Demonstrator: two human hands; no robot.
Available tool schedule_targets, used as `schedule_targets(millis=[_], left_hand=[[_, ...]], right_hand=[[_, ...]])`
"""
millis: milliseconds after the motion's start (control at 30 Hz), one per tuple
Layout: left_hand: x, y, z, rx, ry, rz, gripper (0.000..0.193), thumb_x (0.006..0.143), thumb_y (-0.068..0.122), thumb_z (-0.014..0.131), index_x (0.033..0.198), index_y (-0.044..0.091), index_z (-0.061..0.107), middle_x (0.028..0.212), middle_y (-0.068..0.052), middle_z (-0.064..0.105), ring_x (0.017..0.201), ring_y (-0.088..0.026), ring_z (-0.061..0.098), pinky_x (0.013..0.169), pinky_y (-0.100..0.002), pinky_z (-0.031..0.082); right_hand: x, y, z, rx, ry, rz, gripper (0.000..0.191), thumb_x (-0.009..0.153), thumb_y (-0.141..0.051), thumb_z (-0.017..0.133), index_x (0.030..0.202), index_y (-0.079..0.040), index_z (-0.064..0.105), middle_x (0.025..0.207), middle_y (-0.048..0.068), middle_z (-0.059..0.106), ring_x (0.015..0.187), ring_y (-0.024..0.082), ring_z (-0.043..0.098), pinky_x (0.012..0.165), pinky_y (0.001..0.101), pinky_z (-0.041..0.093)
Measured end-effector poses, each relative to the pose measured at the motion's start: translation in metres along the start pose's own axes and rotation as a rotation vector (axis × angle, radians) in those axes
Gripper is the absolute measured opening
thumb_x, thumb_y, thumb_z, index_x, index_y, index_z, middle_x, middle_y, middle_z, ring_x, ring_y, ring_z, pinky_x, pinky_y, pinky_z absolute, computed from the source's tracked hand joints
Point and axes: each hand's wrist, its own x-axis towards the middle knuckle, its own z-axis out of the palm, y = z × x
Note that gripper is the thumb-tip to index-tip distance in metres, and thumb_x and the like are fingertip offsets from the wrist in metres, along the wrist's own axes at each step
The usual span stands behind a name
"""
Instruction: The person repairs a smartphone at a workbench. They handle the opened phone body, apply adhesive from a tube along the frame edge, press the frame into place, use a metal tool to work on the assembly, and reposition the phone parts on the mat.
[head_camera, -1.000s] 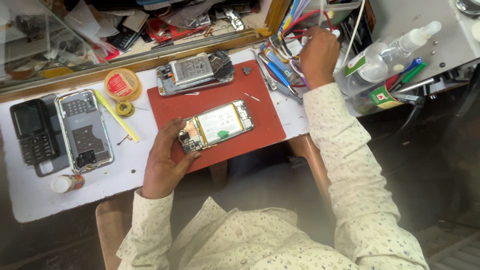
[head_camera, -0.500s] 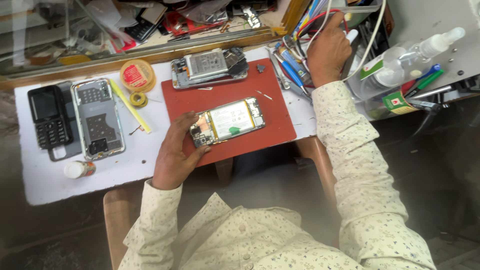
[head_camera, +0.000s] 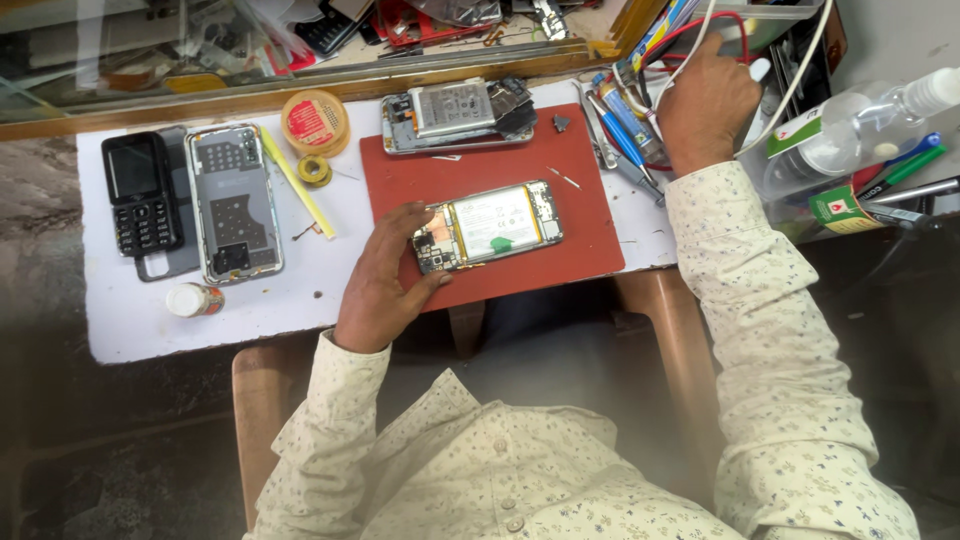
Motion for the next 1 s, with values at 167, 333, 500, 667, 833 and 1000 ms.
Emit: schedule_targets(millis=[167, 333, 500, 667, 833, 1000], left_hand=[[-0.001, 0.002, 0.000, 0.005, 0.009, 0.005, 0.073, 0.074, 0.007, 0.087, 0.139, 0.007, 0.053, 0.147, -0.016, 0.055, 0.139, -0.036, 0.052, 0.114, -0.043, 0.045], [-0.001, 0.003, 0.000, -0.001, 0.007, 0.026, 0.074, 0.074, 0.006, 0.087, 0.139, 0.008, 0.052, 0.147, -0.016, 0.054, 0.139, -0.036, 0.052, 0.114, -0.043, 0.046], [-0.002, 0.006, 0.000, -0.003, 0.013, 0.020, 0.075, 0.073, 0.006, 0.087, 0.139, 0.008, 0.052, 0.146, -0.017, 0.054, 0.138, -0.036, 0.053, 0.113, -0.043, 0.048], [-0.004, 0.004, 0.000, -0.009, 0.054, 0.064, 0.069, 0.076, 0.007, 0.087, 0.137, 0.007, 0.054, 0.147, -0.019, 0.052, 0.137, -0.038, 0.052, 0.112, -0.043, 0.047], [-0.019, 0.004, 0.007, -0.011, 0.283, 0.135, 0.041, 0.092, 0.006, 0.078, 0.130, 0.007, 0.062, 0.137, -0.014, 0.063, 0.127, -0.029, 0.065, 0.108, -0.037, 0.054], [-0.047, 0.023, 0.042, -0.502, 0.257, -0.081, 0.031, 0.103, 0.014, 0.067, 0.129, 0.001, 0.060, 0.109, -0.006, 0.067, 0.091, -0.011, 0.062, 0.083, -0.024, 0.053]], right_hand=[[-0.013, 0.007, -0.008, 0.110, 0.264, -0.030, 0.039, 0.080, -0.010, 0.074, 0.114, 0.000, 0.059, 0.101, 0.016, 0.067, 0.081, 0.036, 0.070, 0.067, 0.0464, 0.055], [-0.022, 0.022, -0.042, 0.312, 0.443, -0.039, 0.040, 0.086, 0.005, 0.063, 0.125, -0.004, 0.064, 0.111, 0.013, 0.065, 0.090, 0.034, 0.071, 0.075, 0.0476, 0.052], [-0.037, 0.022, -0.094, 0.441, 0.559, -0.036, 0.035, 0.089, 0.009, 0.065, 0.123, 0.000, 0.065, 0.106, 0.016, 0.062, 0.091, 0.036, 0.070, 0.079, 0.0482, 0.052], [-0.098, 0.006, -0.140, 1.130, 0.431, 0.297, 0.023, 0.095, 0.009, 0.055, 0.116, 0.003, 0.061, 0.110, 0.012, 0.063, 0.077, 0.019, 0.073, 0.060, 0.0294, 0.058], [-0.169, -0.026, -0.151, 1.474, 0.414, 0.092, 0.017, 0.101, 0.015, 0.049, 0.107, 0.004, 0.060, 0.114, 0.015, 0.064, 0.094, 0.017, 0.066, 0.081, 0.0277, 0.059], [-0.233, -0.064, -0.148, 1.700, 0.169, -0.052, 0.015, 0.093, -0.001, 0.051, 0.096, -0.003, 0.065, 0.118, 0.013, 0.066, 0.100, 0.014, 0.063, 0.080, 0.0210, 0.049]])
